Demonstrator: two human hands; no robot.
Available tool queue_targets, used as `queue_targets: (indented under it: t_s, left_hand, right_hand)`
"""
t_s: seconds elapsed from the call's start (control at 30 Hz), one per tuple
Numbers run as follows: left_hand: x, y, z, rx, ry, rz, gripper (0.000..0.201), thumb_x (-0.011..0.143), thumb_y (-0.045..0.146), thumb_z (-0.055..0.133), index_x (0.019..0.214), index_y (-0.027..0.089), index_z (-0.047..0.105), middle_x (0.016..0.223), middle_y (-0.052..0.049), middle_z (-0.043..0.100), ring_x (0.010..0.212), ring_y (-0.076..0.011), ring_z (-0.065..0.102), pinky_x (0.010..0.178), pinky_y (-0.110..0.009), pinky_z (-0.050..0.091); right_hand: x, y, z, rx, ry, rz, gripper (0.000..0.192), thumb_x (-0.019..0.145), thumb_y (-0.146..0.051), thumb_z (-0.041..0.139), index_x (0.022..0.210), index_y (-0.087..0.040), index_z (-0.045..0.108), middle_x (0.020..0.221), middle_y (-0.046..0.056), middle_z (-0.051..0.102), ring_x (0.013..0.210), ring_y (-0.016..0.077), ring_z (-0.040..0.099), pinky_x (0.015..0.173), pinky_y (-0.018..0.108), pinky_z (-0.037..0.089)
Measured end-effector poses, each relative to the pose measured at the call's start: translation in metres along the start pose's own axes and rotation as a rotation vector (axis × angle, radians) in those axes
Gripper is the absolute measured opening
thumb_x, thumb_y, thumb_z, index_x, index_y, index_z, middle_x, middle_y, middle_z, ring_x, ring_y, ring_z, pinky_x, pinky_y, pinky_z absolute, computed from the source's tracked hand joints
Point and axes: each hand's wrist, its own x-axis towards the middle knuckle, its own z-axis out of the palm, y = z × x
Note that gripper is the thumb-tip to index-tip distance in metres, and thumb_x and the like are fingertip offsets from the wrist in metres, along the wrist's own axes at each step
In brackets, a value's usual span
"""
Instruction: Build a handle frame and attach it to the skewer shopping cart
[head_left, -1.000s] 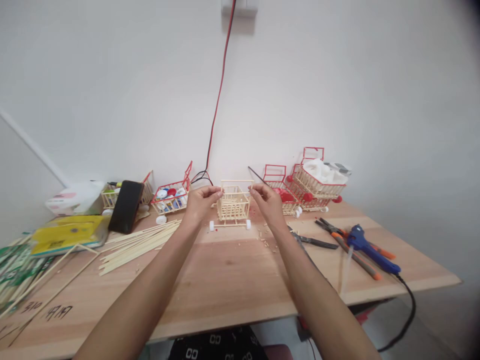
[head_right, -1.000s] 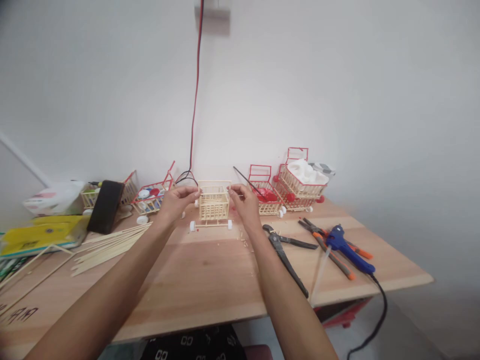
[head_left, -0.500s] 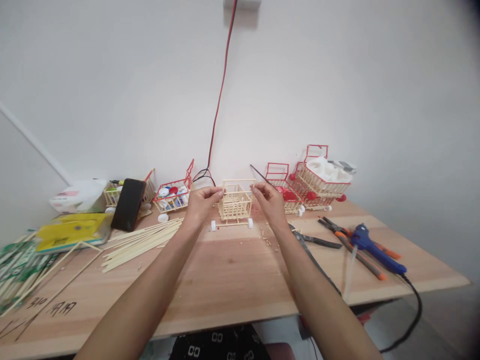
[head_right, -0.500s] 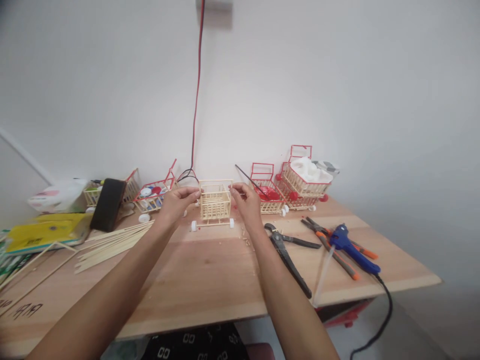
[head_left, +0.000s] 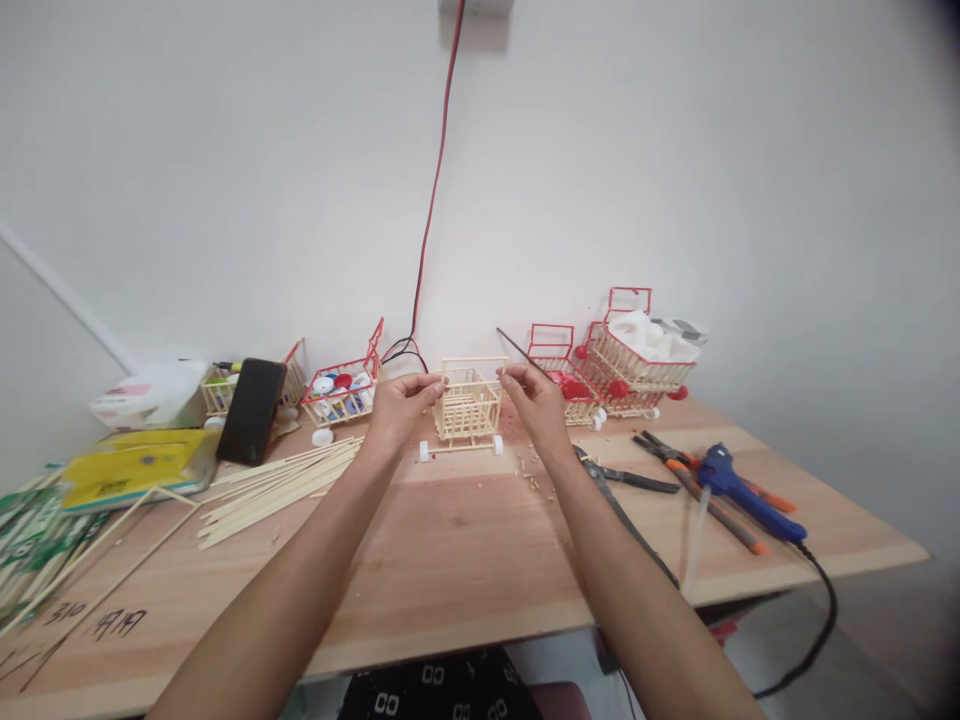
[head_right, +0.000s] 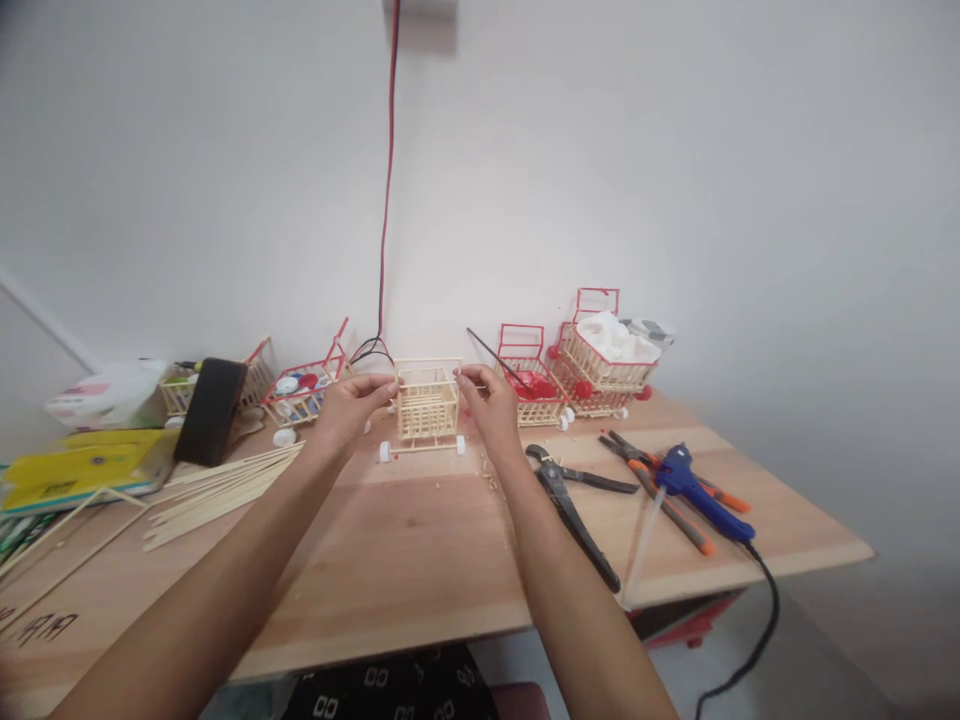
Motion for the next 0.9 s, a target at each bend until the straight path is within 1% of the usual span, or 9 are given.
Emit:
queue_targets:
  t_s: [0.23,0.4,0.5,0.67,0.77,0.9]
  left_hand:
    - [-0.002,0.002,0.001,0.023,0.017,0.0,0.029,0.06,0.038,0.079,0.077,0.015,0.075,0.081,-0.006,0.075,0.074,-0.0174,0.065,0.071,-0.029,0.048]
    - [-0.001,0.001,0.0,0.029,0.008,0.001,0.026,0.061,0.036,0.078,0.077,0.016,0.075,0.08,-0.006,0.074,0.073,-0.017,0.065,0.072,-0.029,0.049]
    - [-0.001,0.002,0.0,0.021,0.014,0.002,0.023,0.062,0.033,0.078,0.077,0.016,0.075,0.08,-0.005,0.075,0.072,-0.016,0.064,0.072,-0.029,0.048]
    - [-0.003,0.006,0.0,0.031,0.034,0.015,0.024,0.062,0.034,0.078,0.078,0.016,0.075,0.081,-0.006,0.075,0.073,-0.0166,0.064,0.069,-0.028,0.048]
    - [-0.004,0.009,-0.002,0.066,0.064,0.057,0.025,0.064,0.035,0.077,0.081,0.017,0.076,0.086,-0.006,0.075,0.078,-0.0185,0.065,0.067,-0.028,0.048]
    - [-0.003,0.013,-0.006,0.101,0.093,0.147,0.023,0.066,0.033,0.077,0.083,0.018,0.077,0.093,-0.007,0.075,0.087,-0.0201,0.065,0.074,-0.029,0.047]
  right_hand:
    - [0.0,0.001,0.0,0.012,-0.007,-0.002,0.021,0.081,-0.039,0.057,0.088,-0.021,0.065,0.094,0.006,0.07,0.088,0.0187,0.064,0.075,0.03,0.049]
    - [0.0,-0.001,0.001,-0.005,0.003,0.008,0.023,0.081,-0.042,0.057,0.087,-0.021,0.064,0.095,0.006,0.07,0.088,0.0194,0.064,0.072,0.029,0.049]
    - [0.0,-0.001,0.001,-0.001,0.007,-0.002,0.023,0.081,-0.041,0.057,0.087,-0.021,0.064,0.094,0.006,0.07,0.088,0.0191,0.064,0.072,0.029,0.049]
    - [0.0,-0.004,0.0,-0.013,-0.002,-0.014,0.021,0.082,-0.039,0.057,0.087,-0.021,0.065,0.095,0.006,0.07,0.088,0.0189,0.063,0.072,0.029,0.048]
    - [-0.001,-0.01,-0.001,-0.067,0.007,-0.068,0.019,0.084,-0.037,0.056,0.088,-0.021,0.065,0.095,0.006,0.069,0.088,0.0188,0.062,0.072,0.029,0.048]
    - [-0.006,-0.027,-0.005,-0.149,0.036,-0.216,0.014,0.088,-0.031,0.055,0.088,-0.022,0.064,0.095,0.006,0.068,0.088,0.0181,0.06,0.072,0.029,0.046]
